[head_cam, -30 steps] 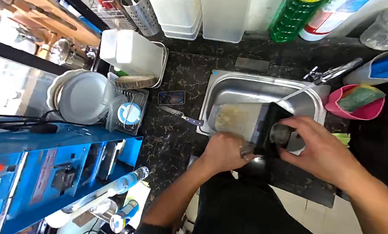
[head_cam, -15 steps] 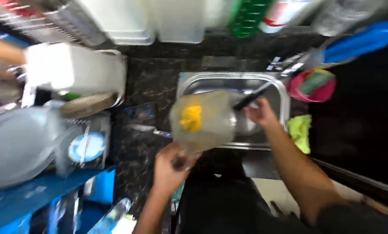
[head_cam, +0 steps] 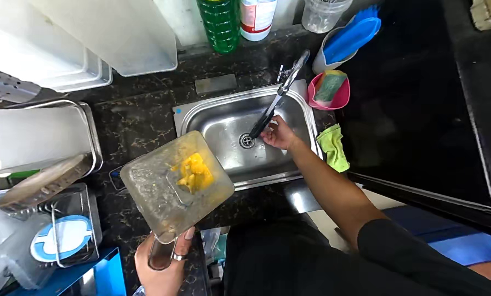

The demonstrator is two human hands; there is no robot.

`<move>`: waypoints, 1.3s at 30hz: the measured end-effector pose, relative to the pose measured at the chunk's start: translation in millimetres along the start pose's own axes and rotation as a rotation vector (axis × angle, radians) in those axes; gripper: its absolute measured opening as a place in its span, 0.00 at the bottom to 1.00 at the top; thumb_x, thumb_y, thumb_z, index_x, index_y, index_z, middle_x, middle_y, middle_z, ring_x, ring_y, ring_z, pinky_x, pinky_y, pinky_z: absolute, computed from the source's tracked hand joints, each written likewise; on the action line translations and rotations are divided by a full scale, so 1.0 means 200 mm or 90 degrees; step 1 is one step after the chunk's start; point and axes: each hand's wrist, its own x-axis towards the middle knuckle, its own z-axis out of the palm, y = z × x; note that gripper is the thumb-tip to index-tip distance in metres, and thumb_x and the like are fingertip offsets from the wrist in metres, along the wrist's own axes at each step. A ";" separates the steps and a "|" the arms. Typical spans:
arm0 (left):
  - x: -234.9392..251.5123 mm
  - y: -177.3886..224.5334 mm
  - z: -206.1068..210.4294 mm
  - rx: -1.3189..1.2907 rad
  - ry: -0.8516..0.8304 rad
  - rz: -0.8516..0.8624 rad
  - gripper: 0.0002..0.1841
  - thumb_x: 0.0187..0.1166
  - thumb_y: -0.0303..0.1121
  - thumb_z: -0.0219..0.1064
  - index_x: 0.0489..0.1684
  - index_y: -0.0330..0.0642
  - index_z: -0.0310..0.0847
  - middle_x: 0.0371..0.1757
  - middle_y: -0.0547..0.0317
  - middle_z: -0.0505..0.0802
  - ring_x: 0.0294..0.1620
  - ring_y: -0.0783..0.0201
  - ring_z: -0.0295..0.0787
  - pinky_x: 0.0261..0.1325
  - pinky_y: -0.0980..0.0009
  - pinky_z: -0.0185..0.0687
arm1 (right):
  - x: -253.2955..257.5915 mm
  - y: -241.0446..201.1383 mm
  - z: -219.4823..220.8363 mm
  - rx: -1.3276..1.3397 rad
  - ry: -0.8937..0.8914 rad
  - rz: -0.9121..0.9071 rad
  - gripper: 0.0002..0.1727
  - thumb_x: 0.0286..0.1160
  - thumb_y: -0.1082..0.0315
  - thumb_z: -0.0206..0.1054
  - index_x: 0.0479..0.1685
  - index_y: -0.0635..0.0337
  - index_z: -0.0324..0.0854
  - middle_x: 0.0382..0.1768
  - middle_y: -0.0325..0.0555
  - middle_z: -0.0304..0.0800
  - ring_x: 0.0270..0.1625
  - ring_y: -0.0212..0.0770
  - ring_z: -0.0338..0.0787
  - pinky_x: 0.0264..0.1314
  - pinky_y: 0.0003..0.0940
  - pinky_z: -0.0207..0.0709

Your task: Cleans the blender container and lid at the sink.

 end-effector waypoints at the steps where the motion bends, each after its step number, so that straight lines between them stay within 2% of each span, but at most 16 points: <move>1: 0.00 0.00 0.00 -0.011 -0.003 0.003 0.11 0.68 0.51 0.79 0.41 0.62 0.90 0.40 0.86 0.95 0.42 0.84 0.92 0.50 0.83 0.89 | -0.02 0.01 0.01 -0.034 -0.007 -0.041 0.26 0.87 0.43 0.45 0.74 0.47 0.65 0.48 0.46 0.89 0.45 0.41 0.91 0.49 0.38 0.85; 3: 0.00 0.01 0.00 -0.019 -0.013 0.015 0.11 0.68 0.50 0.79 0.43 0.63 0.90 0.41 0.86 0.96 0.44 0.84 0.92 0.52 0.83 0.89 | -0.03 0.05 0.01 -0.102 -0.020 -0.199 0.23 0.88 0.63 0.52 0.80 0.52 0.59 0.55 0.51 0.86 0.51 0.48 0.92 0.55 0.47 0.87; 5: -0.01 0.01 0.00 -0.018 -0.013 0.015 0.12 0.68 0.50 0.80 0.43 0.63 0.90 0.41 0.86 0.96 0.44 0.84 0.92 0.52 0.83 0.89 | -0.02 0.08 -0.01 -0.208 -0.003 -0.376 0.36 0.67 0.81 0.69 0.78 0.59 0.62 0.64 0.56 0.82 0.55 0.52 0.91 0.55 0.51 0.90; 7: -0.02 0.00 -0.01 -0.007 -0.008 0.009 0.12 0.68 0.51 0.80 0.43 0.62 0.90 0.41 0.85 0.96 0.43 0.84 0.92 0.52 0.83 0.89 | -0.04 0.10 -0.02 -0.335 -0.003 -0.472 0.42 0.50 0.84 0.77 0.74 0.60 0.68 0.70 0.57 0.77 0.61 0.53 0.88 0.56 0.50 0.90; 10: -0.03 0.00 -0.02 0.000 -0.001 0.002 0.11 0.68 0.50 0.80 0.40 0.61 0.90 0.39 0.85 0.95 0.41 0.84 0.92 0.50 0.83 0.89 | -0.09 0.10 -0.04 -0.434 -0.044 -0.495 0.42 0.50 0.85 0.80 0.72 0.54 0.70 0.69 0.55 0.81 0.63 0.54 0.89 0.57 0.51 0.90; 14: -0.07 0.00 -0.04 -0.003 0.016 0.001 0.11 0.69 0.51 0.79 0.40 0.62 0.90 0.39 0.85 0.95 0.41 0.84 0.92 0.49 0.84 0.89 | -0.16 0.09 -0.05 -0.440 -0.074 -0.474 0.39 0.56 0.91 0.73 0.72 0.55 0.69 0.69 0.54 0.81 0.63 0.54 0.89 0.58 0.54 0.89; 18: -0.12 0.00 -0.07 -0.002 0.028 0.004 0.11 0.69 0.52 0.79 0.40 0.62 0.91 0.39 0.85 0.95 0.41 0.84 0.92 0.49 0.83 0.89 | -0.15 0.09 -0.11 -0.341 -0.114 -0.433 0.36 0.60 0.88 0.70 0.72 0.55 0.69 0.68 0.47 0.82 0.61 0.45 0.88 0.59 0.48 0.87; 20: -0.14 -0.01 -0.09 0.001 0.032 0.004 0.10 0.70 0.52 0.78 0.41 0.62 0.90 0.38 0.84 0.95 0.39 0.83 0.92 0.47 0.82 0.89 | -0.13 0.07 -0.10 -0.177 -0.129 -0.340 0.31 0.72 0.84 0.60 0.77 0.53 0.67 0.61 0.47 0.86 0.56 0.44 0.90 0.60 0.48 0.86; 22: -0.17 0.00 -0.09 -0.006 0.039 -0.014 0.10 0.70 0.51 0.78 0.43 0.64 0.90 0.38 0.83 0.96 0.38 0.81 0.92 0.44 0.80 0.90 | -0.08 0.05 -0.07 0.004 -0.121 -0.204 0.17 0.91 0.61 0.44 0.71 0.48 0.69 0.51 0.46 0.88 0.49 0.43 0.90 0.57 0.44 0.85; 24: -0.18 0.02 -0.08 -0.025 0.044 -0.035 0.10 0.70 0.50 0.79 0.44 0.66 0.90 0.38 0.82 0.96 0.36 0.79 0.93 0.42 0.79 0.91 | 0.01 0.03 -0.04 0.113 -0.123 -0.092 0.31 0.85 0.35 0.35 0.60 0.46 0.74 0.41 0.43 0.89 0.38 0.38 0.89 0.44 0.35 0.84; 27: -0.19 0.05 -0.07 -0.044 0.022 -0.045 0.10 0.70 0.47 0.79 0.46 0.69 0.90 0.40 0.83 0.96 0.38 0.79 0.93 0.45 0.79 0.91 | 0.13 0.01 0.02 0.250 -0.144 -0.038 0.40 0.74 0.22 0.38 0.48 0.47 0.78 0.31 0.38 0.84 0.28 0.33 0.82 0.31 0.28 0.79; 30: -0.17 0.09 -0.06 -0.003 0.004 -0.063 0.06 0.68 0.47 0.80 0.36 0.68 0.89 0.33 0.86 0.93 0.33 0.83 0.89 0.40 0.82 0.87 | 0.12 0.06 0.06 0.177 -0.212 0.026 0.44 0.72 0.18 0.33 0.37 0.47 0.80 0.22 0.33 0.79 0.20 0.28 0.74 0.23 0.23 0.69; 33: -0.08 0.14 -0.09 0.083 -0.001 -0.072 0.09 0.68 0.49 0.80 0.34 0.62 0.88 0.31 0.86 0.93 0.33 0.85 0.89 0.40 0.82 0.89 | 0.04 0.05 0.04 0.159 -0.159 0.014 0.45 0.69 0.16 0.35 0.43 0.45 0.79 0.26 0.35 0.81 0.23 0.30 0.77 0.26 0.26 0.73; 35: 0.03 0.17 -0.07 0.217 -0.029 -0.079 0.18 0.67 0.54 0.78 0.31 0.49 0.85 0.28 0.77 0.90 0.29 0.83 0.87 0.35 0.80 0.88 | -0.01 0.05 0.01 0.125 -0.068 -0.015 0.43 0.74 0.19 0.34 0.51 0.45 0.77 0.28 0.37 0.82 0.25 0.32 0.80 0.28 0.28 0.77; 37: 0.22 0.22 -0.01 0.404 -0.138 -0.049 0.28 0.70 0.62 0.72 0.29 0.41 0.86 0.26 0.64 0.88 0.28 0.72 0.84 0.34 0.68 0.83 | -0.12 0.03 0.00 -0.028 -0.008 -0.042 0.33 0.84 0.33 0.41 0.72 0.46 0.70 0.41 0.41 0.86 0.36 0.36 0.86 0.41 0.34 0.83; 39: 0.44 0.28 0.15 0.532 -0.301 -0.054 0.31 0.73 0.63 0.70 0.31 0.37 0.87 0.27 0.50 0.88 0.30 0.52 0.87 0.36 0.46 0.83 | -0.27 0.02 -0.04 -0.152 0.040 -0.148 0.28 0.88 0.47 0.50 0.79 0.52 0.65 0.50 0.47 0.87 0.44 0.43 0.90 0.48 0.43 0.87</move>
